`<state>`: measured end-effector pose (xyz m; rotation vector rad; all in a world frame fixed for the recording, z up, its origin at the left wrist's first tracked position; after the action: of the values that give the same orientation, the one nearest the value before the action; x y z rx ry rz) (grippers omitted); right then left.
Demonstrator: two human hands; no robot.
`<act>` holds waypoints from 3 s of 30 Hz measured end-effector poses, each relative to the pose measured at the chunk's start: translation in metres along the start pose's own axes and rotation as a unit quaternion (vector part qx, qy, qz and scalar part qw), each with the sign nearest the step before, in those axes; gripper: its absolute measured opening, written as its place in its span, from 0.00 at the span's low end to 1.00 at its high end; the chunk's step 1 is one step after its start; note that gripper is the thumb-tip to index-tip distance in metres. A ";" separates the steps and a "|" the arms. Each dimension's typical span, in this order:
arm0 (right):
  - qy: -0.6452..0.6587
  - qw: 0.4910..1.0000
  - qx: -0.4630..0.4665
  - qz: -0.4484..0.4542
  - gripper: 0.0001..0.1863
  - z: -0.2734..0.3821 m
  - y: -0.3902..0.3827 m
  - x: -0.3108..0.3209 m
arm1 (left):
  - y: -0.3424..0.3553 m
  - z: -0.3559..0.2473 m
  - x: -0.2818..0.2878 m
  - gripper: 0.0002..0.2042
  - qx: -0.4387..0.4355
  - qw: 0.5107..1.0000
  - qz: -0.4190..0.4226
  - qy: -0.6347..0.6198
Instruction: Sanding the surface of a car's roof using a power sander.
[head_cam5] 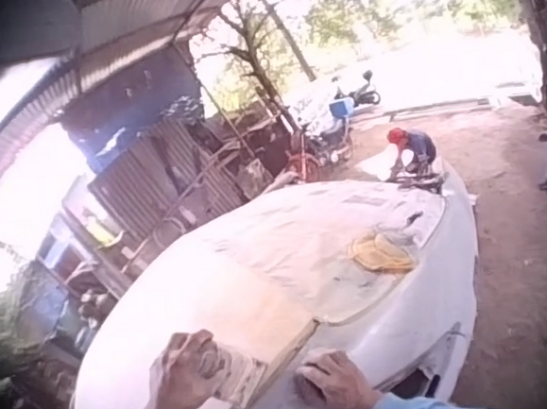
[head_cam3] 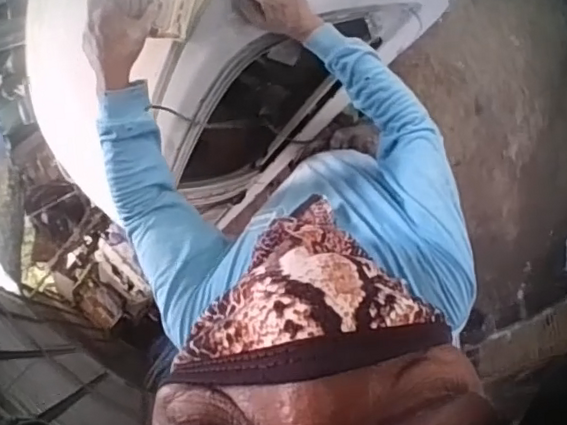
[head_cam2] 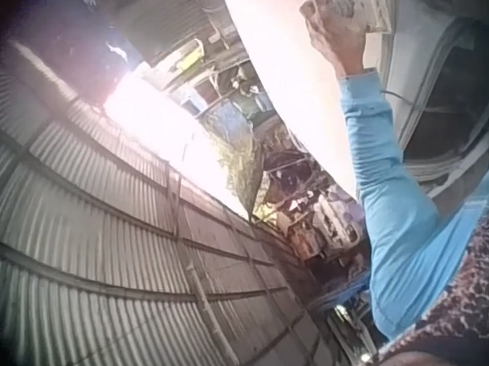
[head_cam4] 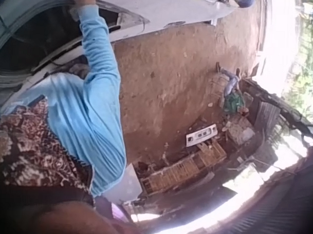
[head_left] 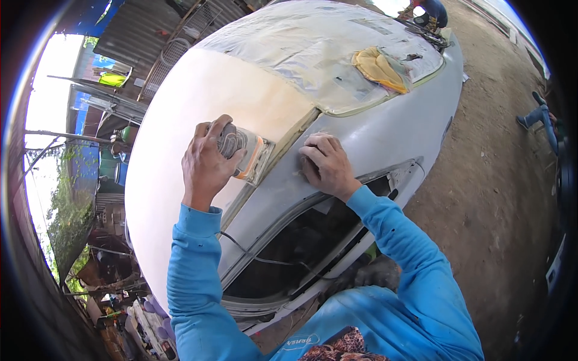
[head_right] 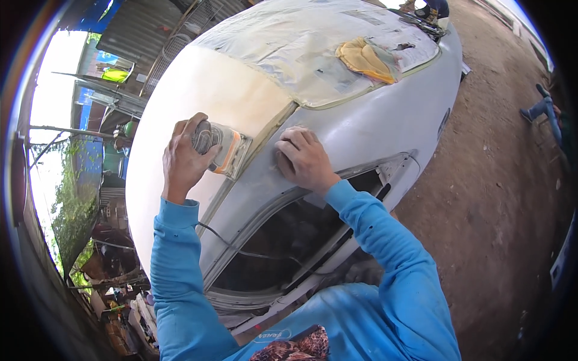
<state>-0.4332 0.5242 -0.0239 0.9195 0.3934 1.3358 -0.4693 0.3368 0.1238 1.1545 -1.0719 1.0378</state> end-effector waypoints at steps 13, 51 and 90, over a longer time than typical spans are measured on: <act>-0.011 1.000 0.008 -0.014 0.12 0.002 -0.002 0.000 | 0.002 -0.017 0.003 0.32 -0.050 0.999 -0.008 0.001; -0.018 1.000 0.002 -0.002 0.11 0.000 -0.002 -0.006 | 0.030 -0.042 -0.007 0.29 -0.099 0.995 -0.006 0.013; -0.031 0.999 0.009 -0.004 0.10 0.002 -0.001 -0.006 | 0.024 0.034 -0.004 0.32 0.021 0.999 -0.007 0.029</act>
<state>-0.4326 0.5176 -0.0249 0.9718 0.3620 1.2954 -0.4969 0.3059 0.1273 1.1576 -0.9985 1.0807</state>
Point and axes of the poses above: each hand's wrist, its own y-axis towards the middle knuckle, its own x-axis out of the back of the hand, z = x × y, the point moved 9 cm from there along y, towards the middle knuckle, and after that the axes turned 4 degrees about y, right-handed, at the moved point
